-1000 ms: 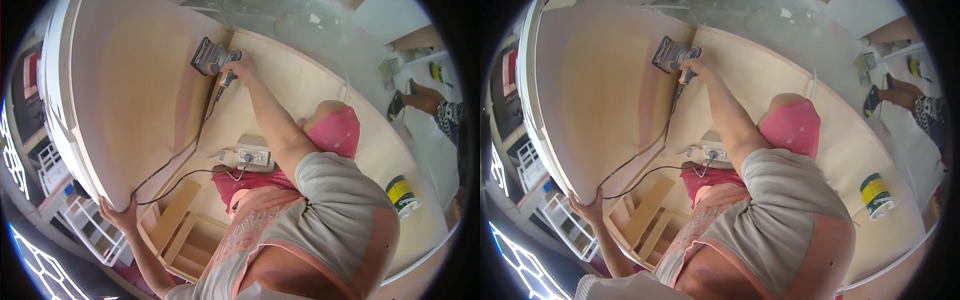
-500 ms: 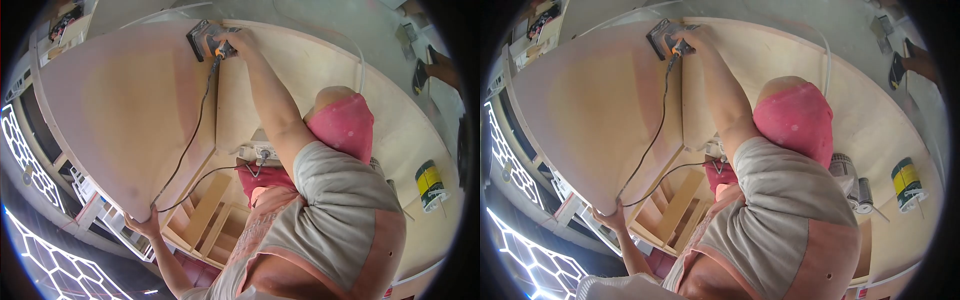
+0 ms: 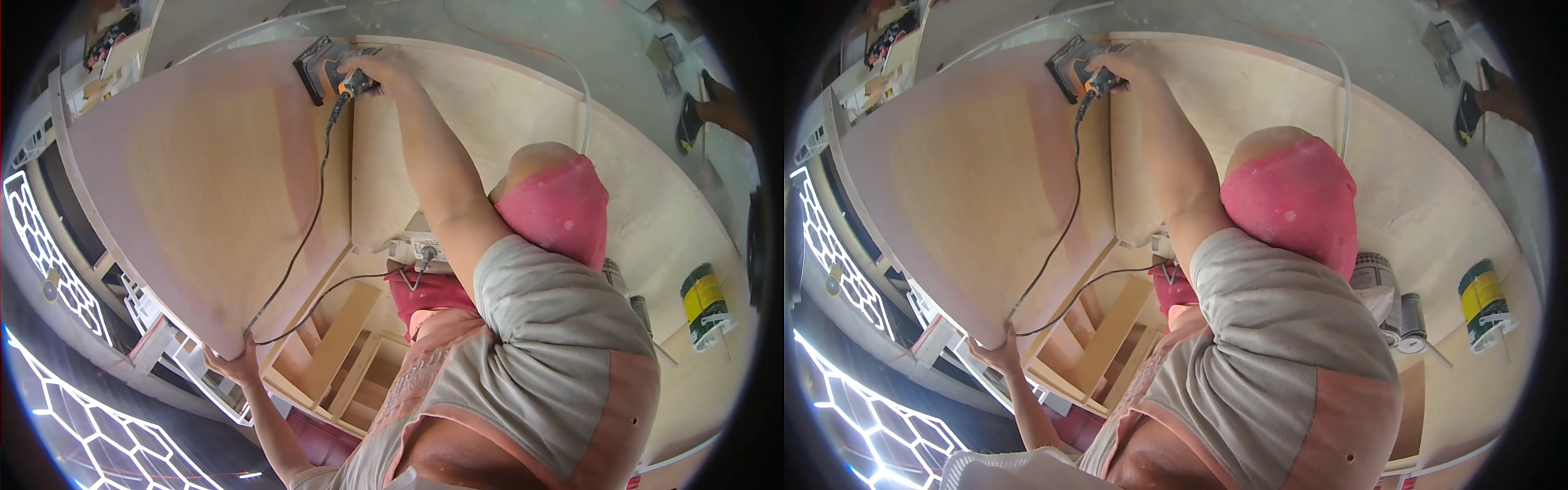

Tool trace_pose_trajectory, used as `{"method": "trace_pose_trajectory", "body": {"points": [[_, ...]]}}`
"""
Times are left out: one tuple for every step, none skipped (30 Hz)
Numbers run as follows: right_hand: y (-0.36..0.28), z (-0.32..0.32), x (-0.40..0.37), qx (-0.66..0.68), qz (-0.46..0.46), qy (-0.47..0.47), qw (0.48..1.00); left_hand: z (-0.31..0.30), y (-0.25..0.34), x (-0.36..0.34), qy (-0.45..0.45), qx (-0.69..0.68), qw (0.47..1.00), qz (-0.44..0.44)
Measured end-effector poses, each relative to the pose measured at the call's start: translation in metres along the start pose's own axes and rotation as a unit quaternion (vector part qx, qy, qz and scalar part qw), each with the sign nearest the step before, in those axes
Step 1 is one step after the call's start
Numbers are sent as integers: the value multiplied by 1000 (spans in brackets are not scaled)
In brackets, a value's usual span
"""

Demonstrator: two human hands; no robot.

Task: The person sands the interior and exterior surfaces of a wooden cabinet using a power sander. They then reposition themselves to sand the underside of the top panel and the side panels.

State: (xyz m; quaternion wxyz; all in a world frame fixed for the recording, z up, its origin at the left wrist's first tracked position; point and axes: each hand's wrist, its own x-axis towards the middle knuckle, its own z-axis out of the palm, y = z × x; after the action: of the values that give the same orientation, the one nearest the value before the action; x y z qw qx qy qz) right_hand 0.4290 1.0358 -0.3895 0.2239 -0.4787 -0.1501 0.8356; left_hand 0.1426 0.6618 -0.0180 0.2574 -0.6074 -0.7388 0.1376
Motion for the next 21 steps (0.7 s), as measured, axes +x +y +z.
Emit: {"method": "trace_pose_trajectory", "body": {"points": [[-1,1,1,-3,2,6,1000,0,0,1,-1,4,1000,-2],[-3,0,2,1,0,5,1000,0,0,2,1,6,1000,1],[-7,-1,1,2,0,5,1000,0,2,2,3,-3,1000,6],[-11,-3,0,3,1,6,1000,0,3,2,4,-13,1000,10],[-17,-5,1,3,1,5,1000,0,2,4,5,-12,1000,10],[-23,-7,1,-18,-8,-1,1000,1,1,3,3,-9,1000,16],[-27,-9,3,-39,-15,-7,999,1,1,2,1,-6,1000,21],[-28,-7,7,-41,-14,-9,999,1,2,1,1,-5,1000,19],[-29,-1,12,-8,-49,60,997,1,2,2,2,-4,1000,18],[-30,4,17,25,-83,129,988,0,2,2,3,-3,1000,18],[-28,10,23,25,-83,128,988,0,2,1,3,-3,1000,18],[-22,16,32,-13,-170,209,963,0,2,1,5,-5,1000,15],[-19,18,38,-50,-254,287,922,1,2,1,7,-8,1000,13],[-19,16,45,-49,-255,287,922,2,2,0,8,-7,1000,14],[-20,15,49,-12,-254,262,931,3,1,0,2,-15,1000,1],[-19,16,51,25,-253,235,938,2,0,0,-5,-22,1000,-13],[-19,16,54,26,-252,233,939,1,-2,0,-6,-19,1000,-13],[-24,14,51,10,-253,268,930,1,1,1,-5,-19,1000,-4],[-28,12,48,-7,-256,300,919,1,4,2,-3,-19,1000,2],[-28,9,46,-10,-260,297,919,1,5,3,0,-19,1000,-4],[-27,5,42,45,-262,203,943,1,6,4,-1,-18,1000,-4]]}}
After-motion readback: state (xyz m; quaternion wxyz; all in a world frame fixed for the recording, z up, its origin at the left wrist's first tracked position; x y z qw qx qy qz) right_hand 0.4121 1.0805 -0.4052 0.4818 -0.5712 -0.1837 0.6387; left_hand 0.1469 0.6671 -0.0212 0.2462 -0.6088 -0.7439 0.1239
